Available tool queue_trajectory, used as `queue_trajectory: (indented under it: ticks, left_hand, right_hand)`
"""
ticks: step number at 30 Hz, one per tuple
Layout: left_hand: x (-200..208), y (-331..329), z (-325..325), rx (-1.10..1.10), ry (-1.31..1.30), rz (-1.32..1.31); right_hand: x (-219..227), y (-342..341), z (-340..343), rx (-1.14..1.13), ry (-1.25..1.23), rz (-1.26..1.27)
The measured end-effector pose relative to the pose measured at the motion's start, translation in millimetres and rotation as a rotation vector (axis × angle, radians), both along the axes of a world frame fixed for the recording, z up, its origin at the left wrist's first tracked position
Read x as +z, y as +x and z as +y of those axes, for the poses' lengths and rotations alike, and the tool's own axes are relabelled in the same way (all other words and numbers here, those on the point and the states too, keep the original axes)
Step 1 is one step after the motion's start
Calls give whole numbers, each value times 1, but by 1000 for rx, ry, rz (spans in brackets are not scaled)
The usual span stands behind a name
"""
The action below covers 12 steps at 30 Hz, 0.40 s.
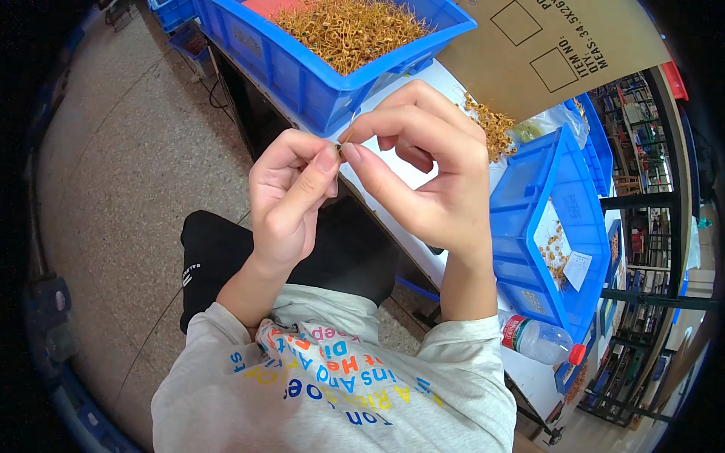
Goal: Threading thin wires through small gold-colored components at an assembly workbench.
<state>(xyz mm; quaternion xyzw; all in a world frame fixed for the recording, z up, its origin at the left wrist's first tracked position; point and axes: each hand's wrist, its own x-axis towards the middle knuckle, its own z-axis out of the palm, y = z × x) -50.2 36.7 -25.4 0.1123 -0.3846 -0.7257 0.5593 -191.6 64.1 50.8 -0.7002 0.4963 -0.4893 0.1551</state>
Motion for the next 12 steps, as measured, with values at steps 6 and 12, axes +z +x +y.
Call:
queue_trajectory:
  ticks: [6, 12]
  left_hand:
    - [1, 1, 0, 4, 2, -12]
    - [0, 0, 0, 160, -173, -148]
  right_hand:
    - [0, 2, -1, -13, 23, -19]
    - [2, 1, 1, -48, 74, -5]
